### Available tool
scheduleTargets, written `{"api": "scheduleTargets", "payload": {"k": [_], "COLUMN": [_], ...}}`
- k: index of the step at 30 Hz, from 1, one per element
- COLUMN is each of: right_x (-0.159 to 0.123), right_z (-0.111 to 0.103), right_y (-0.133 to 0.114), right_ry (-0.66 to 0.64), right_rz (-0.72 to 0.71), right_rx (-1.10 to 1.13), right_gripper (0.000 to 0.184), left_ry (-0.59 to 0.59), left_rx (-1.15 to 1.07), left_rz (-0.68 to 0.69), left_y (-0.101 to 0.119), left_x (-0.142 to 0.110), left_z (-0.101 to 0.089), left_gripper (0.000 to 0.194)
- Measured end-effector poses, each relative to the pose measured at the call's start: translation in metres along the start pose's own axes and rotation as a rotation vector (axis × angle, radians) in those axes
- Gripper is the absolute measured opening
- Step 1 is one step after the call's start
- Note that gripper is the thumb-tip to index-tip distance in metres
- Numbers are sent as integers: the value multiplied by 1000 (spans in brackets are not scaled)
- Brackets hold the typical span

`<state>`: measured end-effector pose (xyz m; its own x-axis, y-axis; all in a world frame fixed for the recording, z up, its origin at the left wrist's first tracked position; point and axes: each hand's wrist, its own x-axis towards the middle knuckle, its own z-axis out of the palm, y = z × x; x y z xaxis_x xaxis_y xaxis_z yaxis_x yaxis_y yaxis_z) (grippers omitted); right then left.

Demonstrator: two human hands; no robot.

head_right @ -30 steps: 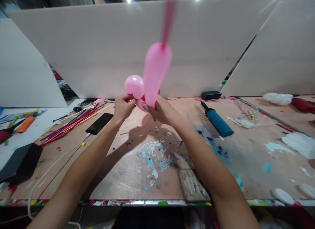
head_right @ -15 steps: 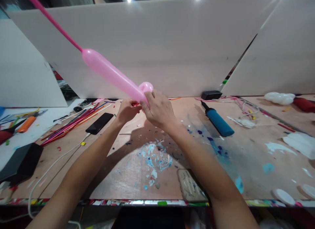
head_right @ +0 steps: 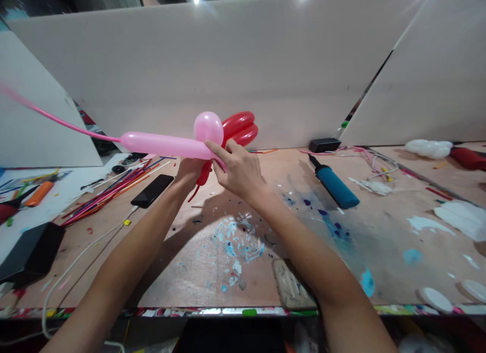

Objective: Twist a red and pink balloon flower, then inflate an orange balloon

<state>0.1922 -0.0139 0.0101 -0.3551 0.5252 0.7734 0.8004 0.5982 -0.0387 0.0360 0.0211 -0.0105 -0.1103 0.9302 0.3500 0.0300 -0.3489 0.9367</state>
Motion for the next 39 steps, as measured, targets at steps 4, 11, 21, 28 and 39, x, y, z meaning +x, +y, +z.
{"api": "scheduleTargets", "payload": {"k": [4, 11, 21, 28, 39], "right_x": [0, 2, 8, 9, 7], "right_z": [3, 3, -19, -25, -44], "right_y": [5, 16, 5, 23, -10], "right_ry": [18, -70, -11, -2, -437], "right_rz": [-7, -87, 284, 295, -552], "right_rx": [-4, 185, 615, 388, -50], "right_gripper": [48, 50, 61, 68, 27], "left_ry": [-217, -288, -156, -332, -955], "left_rx": [-49, 58, 396, 502, 651], "left_rz": [121, 160, 443, 418, 187], "left_y": [6, 9, 18, 15, 31], "left_x": [-5, -5, -2, -3, -5], "left_z": [-3, -13, -14, -14, -31], "left_gripper": [17, 26, 20, 15, 26]}}
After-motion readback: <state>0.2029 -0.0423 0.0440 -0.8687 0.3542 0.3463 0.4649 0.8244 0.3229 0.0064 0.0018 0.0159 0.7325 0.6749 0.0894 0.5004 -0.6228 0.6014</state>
